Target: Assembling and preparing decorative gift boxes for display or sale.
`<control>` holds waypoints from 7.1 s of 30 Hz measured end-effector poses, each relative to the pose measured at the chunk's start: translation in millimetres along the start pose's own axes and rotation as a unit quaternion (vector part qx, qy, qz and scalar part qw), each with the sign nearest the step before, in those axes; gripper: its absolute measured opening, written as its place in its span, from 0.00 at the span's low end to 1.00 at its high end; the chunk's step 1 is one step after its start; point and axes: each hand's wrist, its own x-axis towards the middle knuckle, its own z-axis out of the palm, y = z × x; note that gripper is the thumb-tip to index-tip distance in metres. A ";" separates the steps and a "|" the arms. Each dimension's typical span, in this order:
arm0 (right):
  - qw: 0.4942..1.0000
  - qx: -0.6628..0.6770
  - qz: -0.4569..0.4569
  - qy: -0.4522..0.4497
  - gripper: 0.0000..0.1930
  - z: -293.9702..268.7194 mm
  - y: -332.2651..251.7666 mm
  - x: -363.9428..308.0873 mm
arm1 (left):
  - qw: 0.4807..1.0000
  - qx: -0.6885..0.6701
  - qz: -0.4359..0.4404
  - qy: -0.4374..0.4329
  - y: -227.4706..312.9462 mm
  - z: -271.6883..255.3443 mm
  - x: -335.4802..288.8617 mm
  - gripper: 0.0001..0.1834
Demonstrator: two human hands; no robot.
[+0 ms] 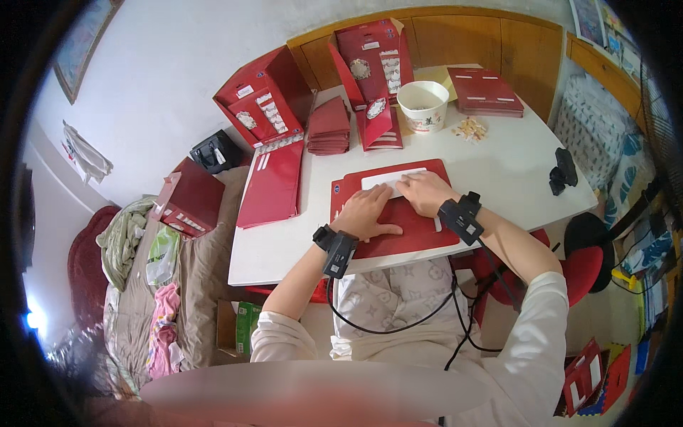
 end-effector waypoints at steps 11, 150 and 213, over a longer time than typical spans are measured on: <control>0.996 0.082 0.015 0.029 0.22 7.2 -0.1 -11.3 | 0.998 0.034 0.050 0.012 -9.7 12.5 0.4 0.48; 0.854 0.301 0.170 0.388 0.10 -68.5 17.3 -25.2 | 0.805 -0.324 -0.288 0.405 -31.5 -5.6 -54.1 0.17; 0.731 0.616 0.177 0.233 0.14 -90.9 -30.8 -52.7 | 0.794 -0.263 -0.067 0.545 -3.9 -28.9 -82.9 0.02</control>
